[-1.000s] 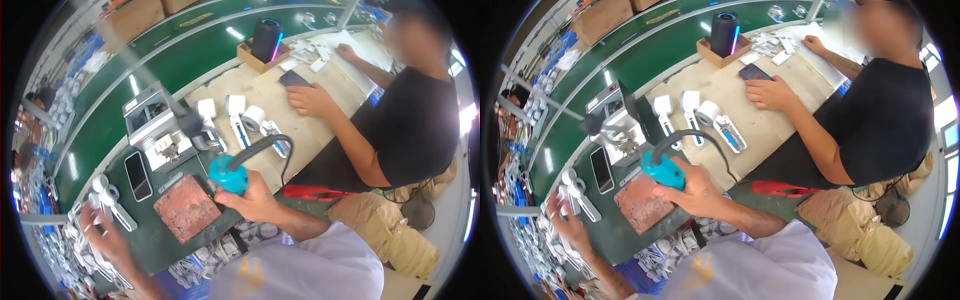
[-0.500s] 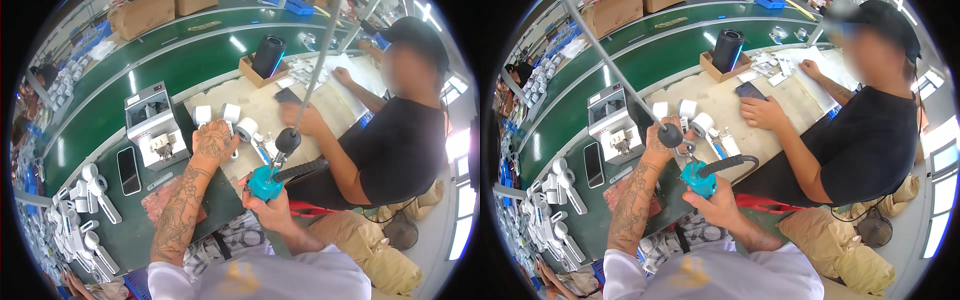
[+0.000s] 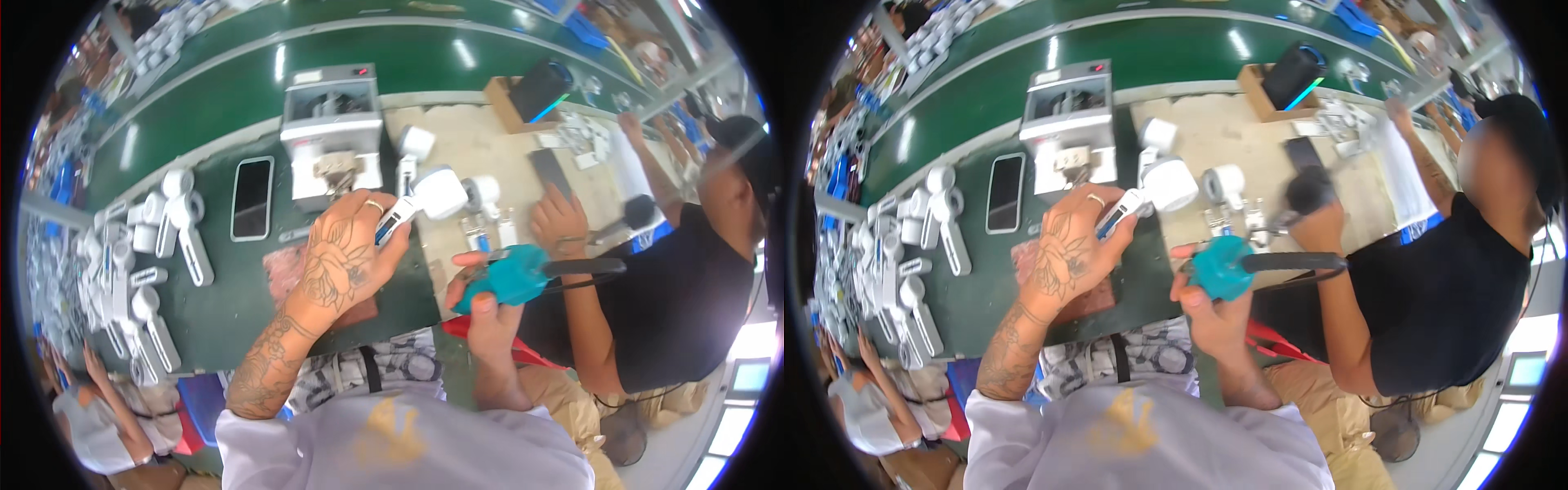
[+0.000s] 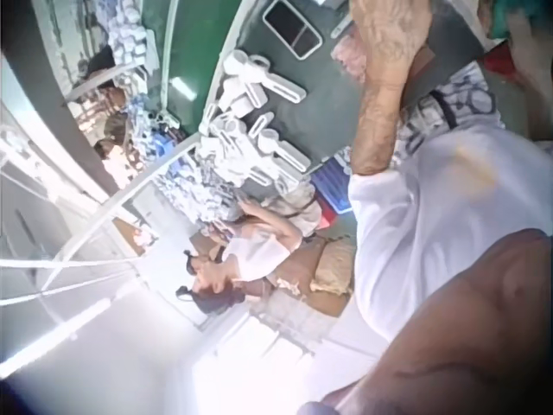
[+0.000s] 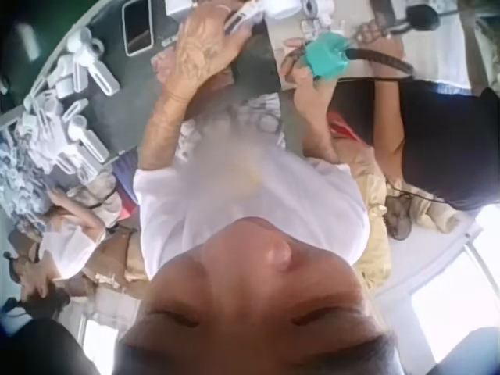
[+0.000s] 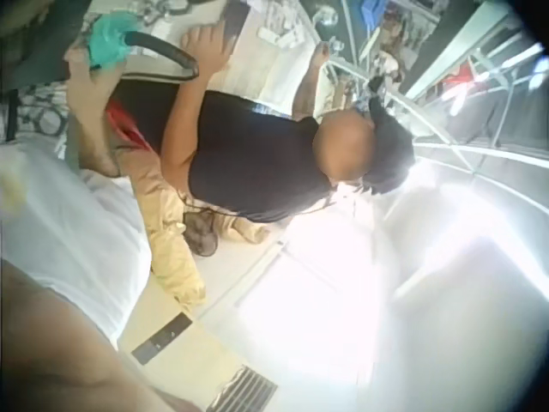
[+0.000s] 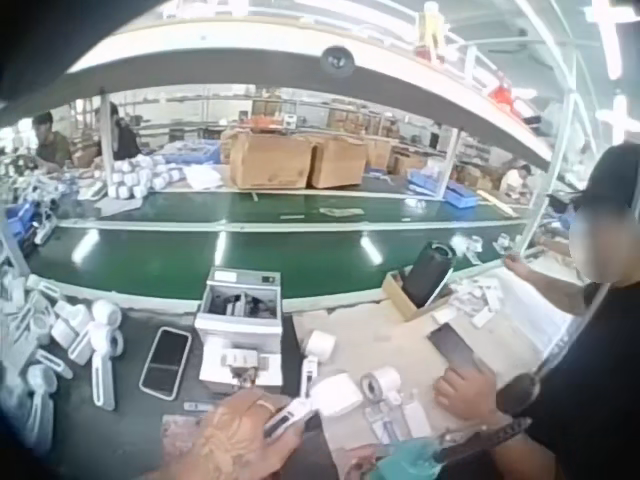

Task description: Assembling handheld fans using an electric screwdriver at a factory workbench.

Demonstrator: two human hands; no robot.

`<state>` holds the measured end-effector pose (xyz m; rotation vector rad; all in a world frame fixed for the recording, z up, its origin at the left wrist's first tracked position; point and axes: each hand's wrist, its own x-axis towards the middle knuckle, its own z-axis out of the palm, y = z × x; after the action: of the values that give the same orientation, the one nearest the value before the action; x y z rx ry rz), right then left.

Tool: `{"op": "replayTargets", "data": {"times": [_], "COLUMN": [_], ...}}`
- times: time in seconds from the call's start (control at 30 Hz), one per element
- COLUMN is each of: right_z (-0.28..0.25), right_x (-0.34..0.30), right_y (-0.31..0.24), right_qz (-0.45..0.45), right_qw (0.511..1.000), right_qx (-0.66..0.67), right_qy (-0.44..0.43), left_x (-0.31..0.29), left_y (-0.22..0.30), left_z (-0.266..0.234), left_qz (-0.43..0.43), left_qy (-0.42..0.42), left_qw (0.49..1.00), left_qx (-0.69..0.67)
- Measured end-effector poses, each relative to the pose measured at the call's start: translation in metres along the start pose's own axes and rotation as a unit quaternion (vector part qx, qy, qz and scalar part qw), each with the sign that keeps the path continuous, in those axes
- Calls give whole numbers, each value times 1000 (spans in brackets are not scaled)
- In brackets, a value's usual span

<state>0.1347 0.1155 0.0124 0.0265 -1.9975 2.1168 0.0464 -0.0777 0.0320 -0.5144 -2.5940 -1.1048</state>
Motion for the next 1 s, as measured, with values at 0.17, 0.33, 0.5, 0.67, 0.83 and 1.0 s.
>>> {"op": "replayTargets", "data": {"times": [0.17,0.33,0.5,0.67,0.83,1.0], "right_z": [25,68,134,156,157,155], "right_x": [12,54,118,146,147,120], "right_y": [-6,-20,-19,20,26,8], "right_qz": [7,-26,-156,-201,-198,-105], "right_qw": [998,981,980,973,971,985], "right_qx": [43,170,96,52,49,57], "right_qy": [-39,-91,-76,-105,-125,-123], "left_x": [-49,-59,-64,-64,-62,-65], "left_y": [-34,-60,-67,-81,-79,-83], "left_z": [-21,-41,-40,-35,-34,-35], "left_qz": [9,-5,102,101,73,63], "left_qy": [-6,-53,-26,-17,-14,-12], "left_qw": [1000,997,992,994,996,997], "left_qx": [-12,-64,67,41,38,35]}}
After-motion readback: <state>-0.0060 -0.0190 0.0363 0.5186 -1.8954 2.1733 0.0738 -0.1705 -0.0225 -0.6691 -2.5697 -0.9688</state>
